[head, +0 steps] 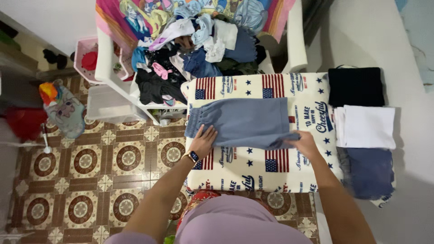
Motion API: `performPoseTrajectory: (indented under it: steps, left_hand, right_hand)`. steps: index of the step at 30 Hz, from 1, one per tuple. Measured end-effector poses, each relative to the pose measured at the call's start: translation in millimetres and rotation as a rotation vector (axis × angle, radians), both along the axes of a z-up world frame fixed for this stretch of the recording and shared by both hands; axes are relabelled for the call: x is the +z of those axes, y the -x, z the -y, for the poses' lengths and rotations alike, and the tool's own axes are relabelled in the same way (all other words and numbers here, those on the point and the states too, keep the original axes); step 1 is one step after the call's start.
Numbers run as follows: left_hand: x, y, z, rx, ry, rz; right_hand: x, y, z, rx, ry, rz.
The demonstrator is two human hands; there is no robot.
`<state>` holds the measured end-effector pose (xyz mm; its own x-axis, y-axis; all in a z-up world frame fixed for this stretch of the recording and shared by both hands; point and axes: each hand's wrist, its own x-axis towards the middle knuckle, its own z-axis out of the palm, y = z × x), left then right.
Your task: The person folds a white t-shirt with a cartoon graphic, then a pair of blue shorts, and finally a black t-shirt on a patterned table. Each item is smoothed, folded into a compact rectangle, and placed in a growing stack on the right side of the table.
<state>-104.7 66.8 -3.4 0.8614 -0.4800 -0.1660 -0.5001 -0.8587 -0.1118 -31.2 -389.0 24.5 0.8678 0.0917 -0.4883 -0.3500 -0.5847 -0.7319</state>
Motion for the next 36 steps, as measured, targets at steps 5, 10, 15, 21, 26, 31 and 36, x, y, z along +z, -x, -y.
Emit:
performPoseTrajectory:
  steps: [5,10,15,21,26,31,36]
  left_hand:
    - [-2.9,-3.4,0.6,0.016,0.095,-0.022]
    - [-7.4,-7.6,-10.2,0.090,0.166,-0.173]
    - [-34.0,-8.2,-32.0,-0.006,0.133,0.042]
    - [-25.0,-17.4,-42.2,-0.126,0.039,0.100]
    - [49.0,-25.6,-19.9,0.051,0.113,-0.328]
    - [77.0,-34.9,63.7,0.000,0.162,-0.325]
    - [50.6,-19.9,159.8,-0.221,0.255,-0.413]
  right_hand:
    - [-19.9,-26.3,-30.3,-0.223,-0.209,0.271]
    - [-36.8,-34.6,-55.2,-0.084,0.452,0.300]
    - [-40.0,-32.8,-47.7,-0.040,0.516,0.290]
    - [-47.9,3.5,-42.9,-0.083,0.514,0.317]
    - [-35.5,18.4,-53.7,-0.091,0.661,0.247]
    - [-29.7,25.1,-62.3,-0.247,0.607,0.381]
    - [-45.0,-0.7,-46.7,-0.408,0.241,0.002]
